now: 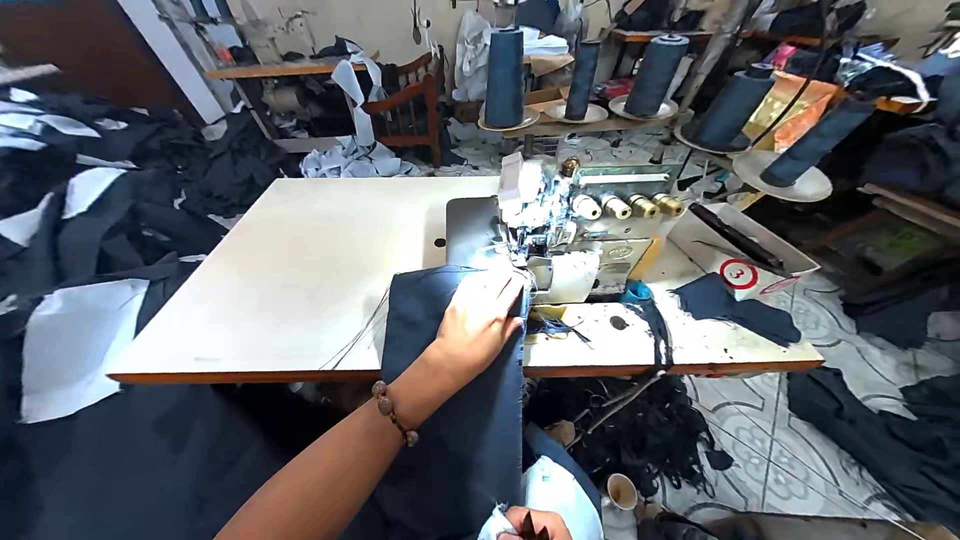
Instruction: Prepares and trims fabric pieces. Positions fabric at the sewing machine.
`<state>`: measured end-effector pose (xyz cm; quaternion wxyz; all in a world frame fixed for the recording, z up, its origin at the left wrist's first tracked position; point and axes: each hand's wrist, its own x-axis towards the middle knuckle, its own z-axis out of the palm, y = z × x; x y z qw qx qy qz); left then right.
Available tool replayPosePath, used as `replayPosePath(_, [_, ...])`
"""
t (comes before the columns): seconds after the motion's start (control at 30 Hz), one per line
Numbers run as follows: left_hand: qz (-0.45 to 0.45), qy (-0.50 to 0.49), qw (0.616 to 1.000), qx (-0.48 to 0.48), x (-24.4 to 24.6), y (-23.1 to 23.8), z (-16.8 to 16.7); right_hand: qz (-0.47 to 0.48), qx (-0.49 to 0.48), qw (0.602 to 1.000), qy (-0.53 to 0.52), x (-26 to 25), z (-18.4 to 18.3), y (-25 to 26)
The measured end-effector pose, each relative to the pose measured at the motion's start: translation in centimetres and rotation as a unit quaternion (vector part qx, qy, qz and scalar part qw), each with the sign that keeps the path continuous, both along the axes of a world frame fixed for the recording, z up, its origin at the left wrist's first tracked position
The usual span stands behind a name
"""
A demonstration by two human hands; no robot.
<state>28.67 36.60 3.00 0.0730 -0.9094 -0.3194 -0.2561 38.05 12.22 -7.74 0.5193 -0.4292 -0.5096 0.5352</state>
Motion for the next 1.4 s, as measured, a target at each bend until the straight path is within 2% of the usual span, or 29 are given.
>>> replayPosePath(0.1, [-0.012, -0.024, 1.000, -0.017, 0.9, 0.7, 0.1, -0.016, 0.018, 1.000, -0.012, 0.5, 0.1, 0.4])
replayPosePath(0.37, [-0.030, -0.002, 0.996, -0.082, 0.9, 2.9, 1.2, -0.054, 0.033, 0.998, -0.008, 1.6, 0.4, 2.4])
replayPosePath(0.53, [0.018, -0.005, 1.000, 0.018, 0.1, 1.1, 1.6, -0.091, 0.076, 0.993, -0.006, 3.3, 0.6, 6.3])
replayPosePath(0.57, [0.029, 0.009, 1.000, 0.002, 0.0, 1.0, 1.8, -0.095, 0.080, 0.992, -0.001, 3.6, 0.5, 7.4])
replayPosePath(0.67, [0.037, 0.053, 0.990, -0.129, -0.2, 2.5, 3.1, -0.101, 0.081, 0.992, 0.009, 4.3, 0.9, 10.7])
replayPosePath(0.8, [0.000, 0.103, 0.989, -0.107, 0.2, 6.1, 3.4, -0.125, 0.055, 0.990, 0.020, 4.6, 3.2, 14.4])
replayPosePath(0.87, [0.010, 0.128, 0.985, -0.113, 0.2, 7.1, 3.5, -0.136, 0.052, 0.989, 0.020, 4.6, 4.1, 15.9])
replayPosePath(1.0, [0.078, 0.133, 0.961, -0.231, 1.9, 10.0, 5.1, -0.149, 0.055, 0.987, 0.008, 4.5, 5.4, 18.6])
replayPosePath(1.13, [0.097, 0.119, 0.955, -0.255, 2.8, 12.9, 4.6, -0.181, 0.062, 0.982, -0.008, 4.2, 5.6, 21.0])
replayPosePath(1.2, [0.104, 0.079, 0.963, -0.235, 2.7, 13.0, 4.2, -0.200, 0.070, 0.977, -0.032, 4.1, 5.6, 21.7])
replayPosePath(1.27, [0.092, -0.040, 0.979, -0.178, 1.9, 11.7, 4.0, -0.201, 0.079, 0.976, -0.026, 3.9, 5.7, 21.3])
replayPosePath(1.33, [0.030, -0.171, 0.978, -0.118, 0.4, 7.1, 4.5, -0.150, 0.061, 0.986, 0.036, 4.0, 5.3, 18.7])
replayPosePath(1.4, [-0.017, -0.240, 0.967, -0.078, -1.9, 2.4, 3.2, -0.055, 0.003, 0.995, 0.089, 4.3, 4.1, 13.7])
